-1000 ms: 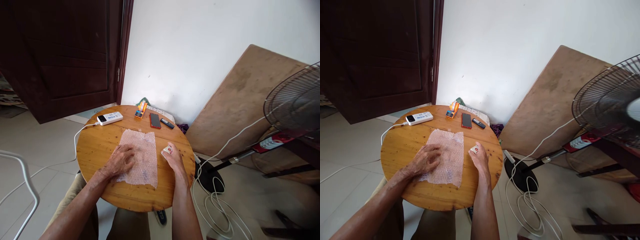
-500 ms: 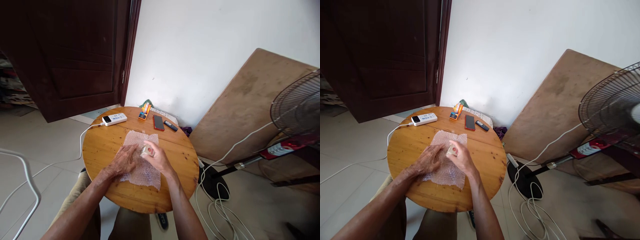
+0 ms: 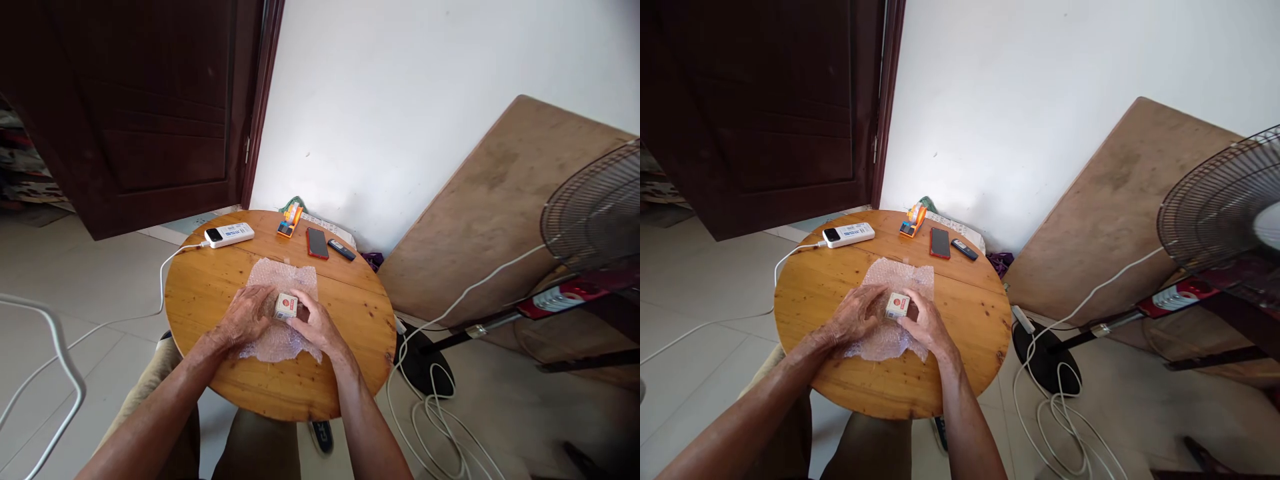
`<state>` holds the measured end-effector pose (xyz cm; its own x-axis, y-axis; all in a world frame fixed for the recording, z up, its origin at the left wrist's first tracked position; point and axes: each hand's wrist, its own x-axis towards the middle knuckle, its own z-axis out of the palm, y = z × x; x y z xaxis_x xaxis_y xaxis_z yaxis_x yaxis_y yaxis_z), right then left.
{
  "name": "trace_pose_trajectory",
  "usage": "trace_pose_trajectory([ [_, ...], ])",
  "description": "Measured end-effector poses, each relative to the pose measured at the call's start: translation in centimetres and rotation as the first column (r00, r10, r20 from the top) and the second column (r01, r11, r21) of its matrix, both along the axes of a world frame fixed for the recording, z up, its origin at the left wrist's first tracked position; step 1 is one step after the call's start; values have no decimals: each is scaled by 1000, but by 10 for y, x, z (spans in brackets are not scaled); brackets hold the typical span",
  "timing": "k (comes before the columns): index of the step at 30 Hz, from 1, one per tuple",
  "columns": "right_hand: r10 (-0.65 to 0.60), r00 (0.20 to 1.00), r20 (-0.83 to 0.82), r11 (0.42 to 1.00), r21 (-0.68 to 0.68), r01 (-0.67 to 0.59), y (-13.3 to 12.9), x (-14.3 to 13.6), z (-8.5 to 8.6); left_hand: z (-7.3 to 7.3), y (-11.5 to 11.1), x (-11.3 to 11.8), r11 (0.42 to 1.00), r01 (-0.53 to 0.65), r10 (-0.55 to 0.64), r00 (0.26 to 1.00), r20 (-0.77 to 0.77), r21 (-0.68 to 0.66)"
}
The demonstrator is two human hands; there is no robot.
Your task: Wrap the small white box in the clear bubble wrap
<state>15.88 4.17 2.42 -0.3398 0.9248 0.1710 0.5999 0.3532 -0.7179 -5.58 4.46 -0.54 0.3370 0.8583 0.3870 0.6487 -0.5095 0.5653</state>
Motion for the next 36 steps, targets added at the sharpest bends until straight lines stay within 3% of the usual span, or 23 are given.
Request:
trace_pose_trajectory([
  [8, 1, 1000, 9, 999, 40, -2, 1, -3, -4, -5, 1, 0, 999, 20, -20, 1000, -17, 31],
  [15, 19, 998, 53, 999, 40, -21, -3, -5, 3, 1, -1, -1, 999, 44, -44, 999, -10, 6],
  [18, 16, 1000, 0, 1000, 12, -16, -4, -4, 3, 2, -2, -1, 999, 42, -42, 999, -6, 3],
  [26, -184, 970, -158, 982, 12, 189, 5, -1, -13, 3, -2, -1, 999, 32, -32, 999, -3, 4],
  [36, -265, 942, -204, 963, 2, 271, 11, 3, -19, -2, 2, -4, 1000, 24, -25, 997, 71, 12],
])
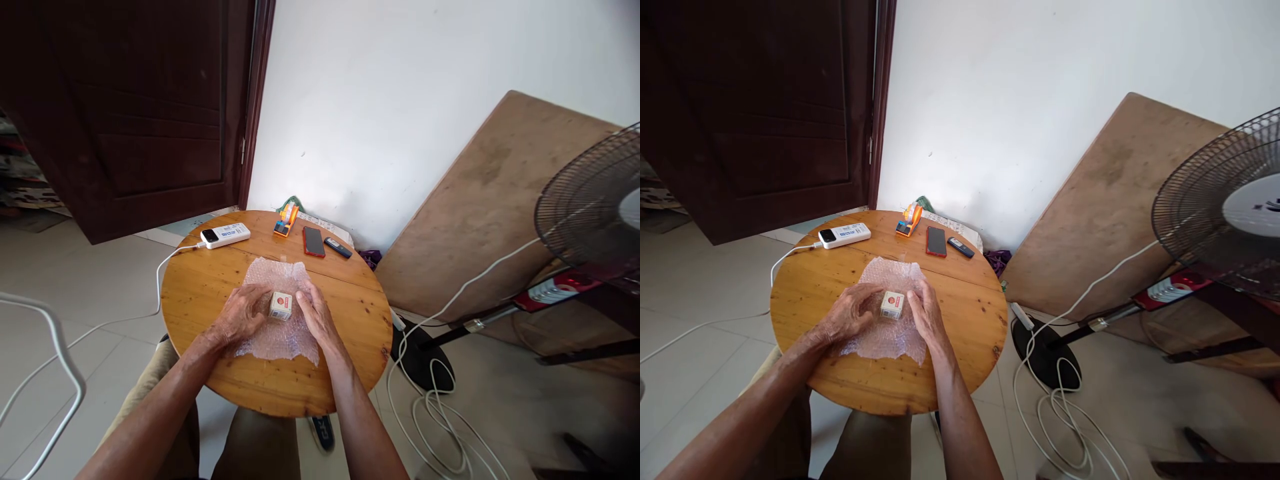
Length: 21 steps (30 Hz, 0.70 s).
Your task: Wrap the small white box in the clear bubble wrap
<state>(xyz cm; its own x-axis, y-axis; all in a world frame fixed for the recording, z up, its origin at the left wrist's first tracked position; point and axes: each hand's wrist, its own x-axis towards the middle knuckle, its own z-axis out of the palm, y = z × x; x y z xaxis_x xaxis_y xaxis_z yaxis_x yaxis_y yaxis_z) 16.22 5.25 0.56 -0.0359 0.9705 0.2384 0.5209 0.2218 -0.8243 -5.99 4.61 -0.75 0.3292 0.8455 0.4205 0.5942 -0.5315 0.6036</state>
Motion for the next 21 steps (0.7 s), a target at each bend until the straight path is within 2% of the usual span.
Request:
trace_pose_trajectory([
  [7, -19, 1000, -15, 999, 39, 20, 0, -3, -1, 4, -1, -4, 997, -42, 32, 989, 142, 63],
  [13, 13, 1000, -24, 996, 86, -11, -2, -6, 5, 19, -7, -7, 991, -135, 124, 952, 279, 19],
  [15, 25, 999, -38, 996, 82, -21, -2, -6, 6, 26, -17, -10, 992, -124, 120, 967, 226, 4],
  [17, 24, 998, -54, 998, 67, -21, -3, -6, 8, 31, -32, -13, 997, -68, 64, 991, 117, 30],
  [21, 79, 995, -61, 997, 23, -78, -6, -7, 12, 29, -62, -16, 989, 8, 9, 993, -114, 150],
])
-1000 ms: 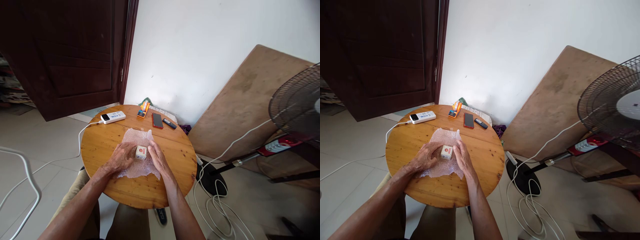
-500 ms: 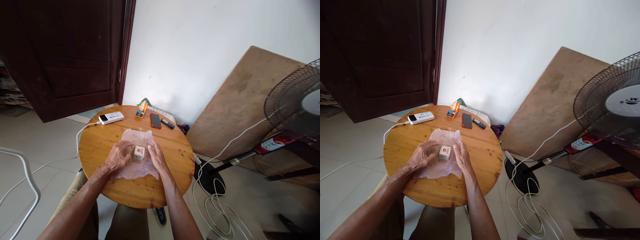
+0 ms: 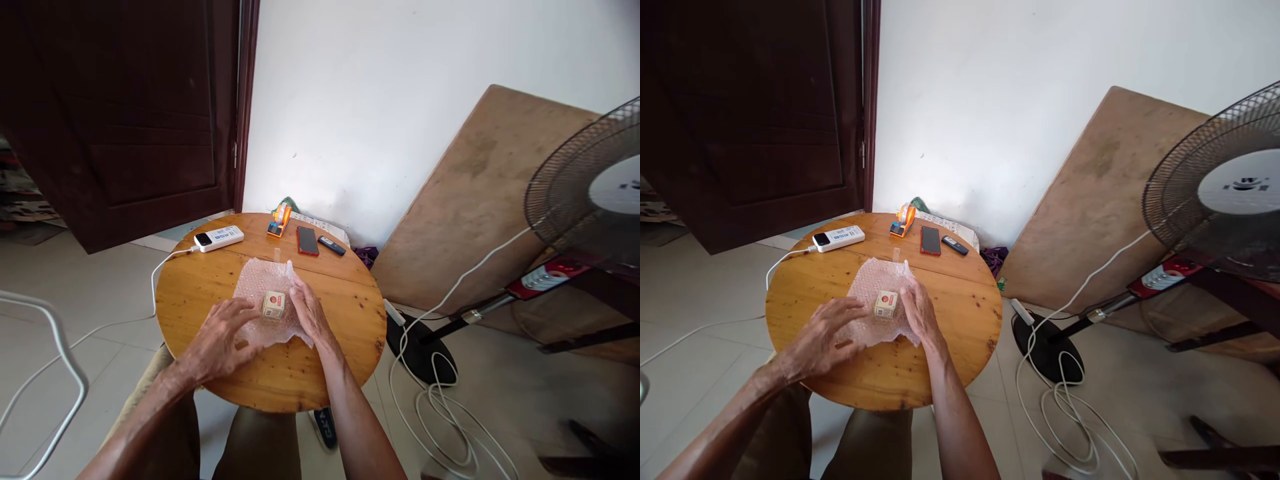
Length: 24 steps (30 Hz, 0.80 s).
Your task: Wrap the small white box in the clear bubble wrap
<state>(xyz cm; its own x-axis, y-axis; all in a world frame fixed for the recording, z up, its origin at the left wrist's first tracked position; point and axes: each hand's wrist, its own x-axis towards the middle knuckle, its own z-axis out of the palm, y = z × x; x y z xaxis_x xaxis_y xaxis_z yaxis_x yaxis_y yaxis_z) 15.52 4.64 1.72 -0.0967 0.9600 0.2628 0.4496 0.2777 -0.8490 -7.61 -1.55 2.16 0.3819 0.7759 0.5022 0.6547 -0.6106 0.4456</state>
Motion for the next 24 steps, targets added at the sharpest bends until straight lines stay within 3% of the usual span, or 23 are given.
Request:
trace_pose_trajectory([
  [3, 108, 993, 45, 994, -40, -106, -4, -1, 3, -8, -10, 5, 1000, -5, 5, 992, -125, 2],
  [7, 160, 969, 187, 987, -7, -162, -6, -4, 5, -11, -12, 15, 999, -40, 36, 985, -171, -20],
  [12, 168, 930, 328, 985, -16, -173, -5, -6, 6, -8, -19, 23, 994, 91, -99, 985, -142, -65],
  [24, 169, 928, 333, 985, -36, -167, -7, -7, 8, -29, -15, 26, 998, 25, -17, 992, -128, 60],
])
